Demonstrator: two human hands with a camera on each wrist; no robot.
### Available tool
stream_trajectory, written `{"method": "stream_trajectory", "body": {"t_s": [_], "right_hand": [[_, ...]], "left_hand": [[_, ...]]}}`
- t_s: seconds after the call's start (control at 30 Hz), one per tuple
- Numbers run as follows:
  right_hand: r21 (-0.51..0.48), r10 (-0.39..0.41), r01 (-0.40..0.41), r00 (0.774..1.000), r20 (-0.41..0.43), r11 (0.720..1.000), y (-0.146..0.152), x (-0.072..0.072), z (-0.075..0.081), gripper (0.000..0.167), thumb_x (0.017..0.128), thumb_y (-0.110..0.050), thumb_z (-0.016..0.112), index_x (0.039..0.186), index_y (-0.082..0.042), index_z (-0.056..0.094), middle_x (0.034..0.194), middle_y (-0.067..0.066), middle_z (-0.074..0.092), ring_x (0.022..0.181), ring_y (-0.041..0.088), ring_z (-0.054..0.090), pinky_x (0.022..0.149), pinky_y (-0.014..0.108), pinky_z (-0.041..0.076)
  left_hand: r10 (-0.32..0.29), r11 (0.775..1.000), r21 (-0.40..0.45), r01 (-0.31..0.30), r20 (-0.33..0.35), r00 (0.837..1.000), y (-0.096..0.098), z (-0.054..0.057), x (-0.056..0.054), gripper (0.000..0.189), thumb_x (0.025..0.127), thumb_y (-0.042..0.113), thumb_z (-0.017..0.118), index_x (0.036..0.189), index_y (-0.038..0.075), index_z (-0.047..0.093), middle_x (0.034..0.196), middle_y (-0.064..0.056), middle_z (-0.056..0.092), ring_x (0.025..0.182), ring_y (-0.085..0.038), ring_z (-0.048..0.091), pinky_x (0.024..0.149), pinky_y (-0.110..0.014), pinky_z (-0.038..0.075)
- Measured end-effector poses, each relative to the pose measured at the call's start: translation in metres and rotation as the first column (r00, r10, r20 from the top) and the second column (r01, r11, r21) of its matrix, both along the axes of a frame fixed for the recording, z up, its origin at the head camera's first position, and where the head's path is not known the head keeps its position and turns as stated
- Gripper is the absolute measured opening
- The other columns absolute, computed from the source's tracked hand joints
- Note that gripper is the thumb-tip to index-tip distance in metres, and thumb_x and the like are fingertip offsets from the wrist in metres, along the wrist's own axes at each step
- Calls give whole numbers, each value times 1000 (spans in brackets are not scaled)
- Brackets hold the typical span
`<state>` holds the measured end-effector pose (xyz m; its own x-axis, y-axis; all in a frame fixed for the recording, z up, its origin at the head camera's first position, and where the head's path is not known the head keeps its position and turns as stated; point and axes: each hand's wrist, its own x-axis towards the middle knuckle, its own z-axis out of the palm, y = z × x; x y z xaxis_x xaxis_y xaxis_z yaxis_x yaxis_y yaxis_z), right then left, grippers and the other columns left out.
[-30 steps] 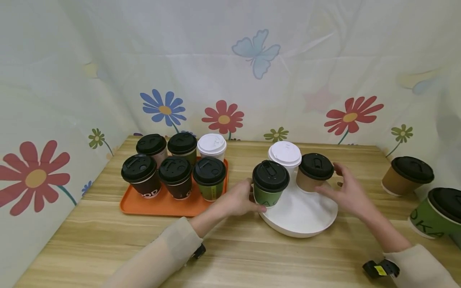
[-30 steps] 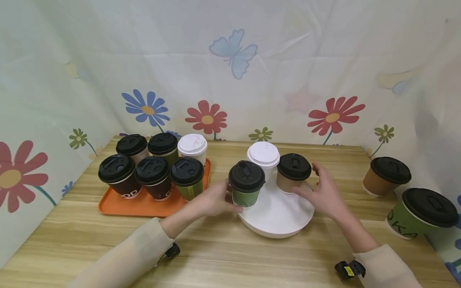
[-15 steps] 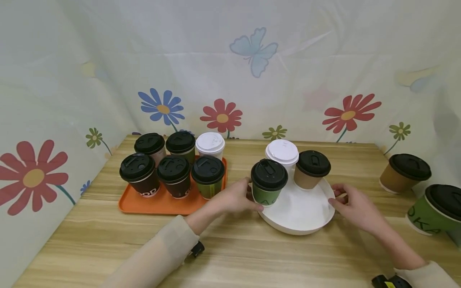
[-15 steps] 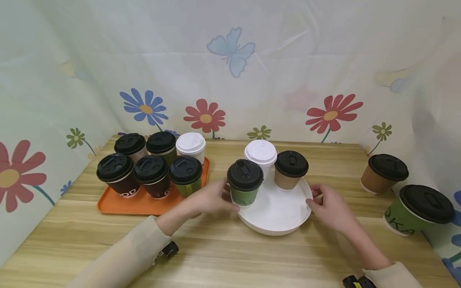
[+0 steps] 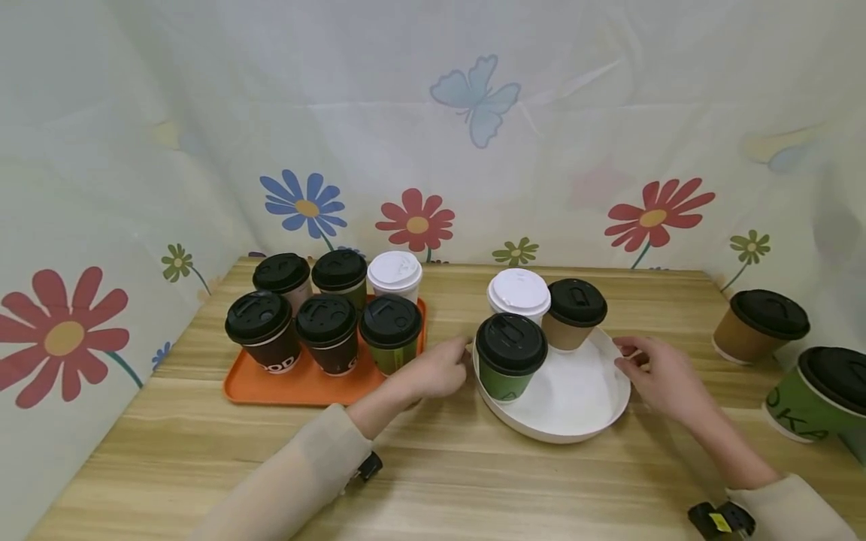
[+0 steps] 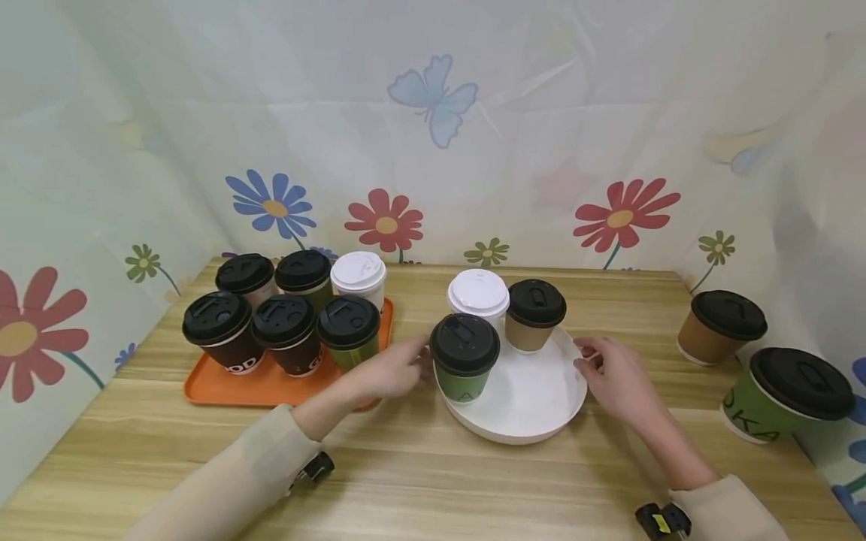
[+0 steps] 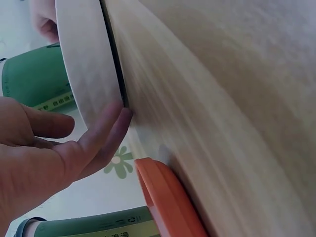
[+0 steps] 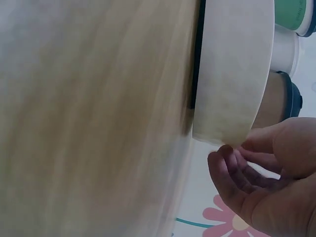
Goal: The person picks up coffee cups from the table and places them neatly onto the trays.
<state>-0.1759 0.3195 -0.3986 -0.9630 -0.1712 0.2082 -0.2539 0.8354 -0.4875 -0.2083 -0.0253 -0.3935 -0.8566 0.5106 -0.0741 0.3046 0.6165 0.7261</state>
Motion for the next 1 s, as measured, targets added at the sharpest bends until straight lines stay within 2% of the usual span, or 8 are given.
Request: {"method": "stream_trajectory", "body": {"t_s": [0.07, 0.2, 0.4, 0.5, 0.57, 0.7, 0.83, 1.0], "right_hand": [[2, -5, 5, 1000, -12, 1000, 0, 0, 1, 33, 96, -6, 70, 124, 11, 64, 102, 21, 68, 85, 34, 67, 66, 36, 56], [19, 6, -6, 1000, 9, 1000, -1, -1, 5, 34, 97, -8, 69, 126, 8, 64, 107, 22, 70, 86, 32, 68, 64, 32, 55], [37, 57, -60, 995, 80, 998, -4, -6, 9, 42, 90, 5, 60, 132, 9, 60, 108, 26, 68, 85, 33, 65, 60, 33, 52], [50, 59, -63, 995, 75, 997, -6, -8, 7, 45, 87, 9, 56, 131, 9, 60, 109, 28, 67, 84, 32, 63, 60, 33, 51], [54, 50, -54, 997, 66, 997, -7, -9, 7, 45, 87, 11, 54, 131, 10, 60, 108, 28, 67, 83, 33, 62, 62, 35, 51], [43, 29, -32, 998, 60, 999, -8, -12, 7, 39, 91, 9, 54, 129, 12, 61, 112, 32, 66, 91, 41, 66, 73, 48, 59], [30, 24, -25, 999, 35, 999, -6, -16, 6, 30, 95, 8, 57, 124, 15, 63, 117, 35, 64, 103, 49, 65, 84, 59, 56], [26, 3, -3, 1000, 5, 1000, -5, -25, 6, 23, 97, 6, 59, 117, 14, 67, 109, 31, 67, 99, 46, 65, 85, 60, 55]], "left_hand": [[-11, 1000, 0, 11, -15, 1000, 0, -1, -1, 46, 92, -9, 45, 138, -8, 51, 114, -20, 65, 105, -27, 57, 97, -42, 47], [-14, 1000, -16, 13, -36, 999, -2, -4, -2, 41, 92, -8, 45, 132, -6, 54, 114, -18, 65, 107, -26, 58, 98, -42, 48], [-2, 1000, -13, 2, -32, 999, 0, -3, -5, 26, 104, 4, 50, 127, -6, 56, 107, -14, 62, 102, -26, 57, 92, -41, 48], [-5, 1000, -11, 5, 1, 1000, 2, -2, -5, 32, 104, 7, 56, 132, -9, 53, 110, -16, 63, 105, -27, 58, 92, -41, 49], [-4, 1000, -7, 4, 32, 999, 2, -1, -5, 37, 103, 8, 59, 136, -8, 51, 121, -18, 63, 114, -28, 59, 99, -42, 48], [11, 1000, -11, -10, 78, 997, 0, 1, -5, 56, 101, 15, 65, 147, -7, 43, 135, -21, 60, 126, -32, 56, 107, -45, 45], [-15, 1000, 28, 12, 103, 995, -1, 2, -7, 69, 96, 19, 73, 150, -6, 39, 129, -19, 63, 118, -30, 60, 103, -43, 48], [-79, 990, 123, 61, 140, 987, -2, -1, -10, 80, 86, 19, 86, 149, 0, 40, 124, -11, 62, 111, -26, 61, 97, -38, 50]]}}
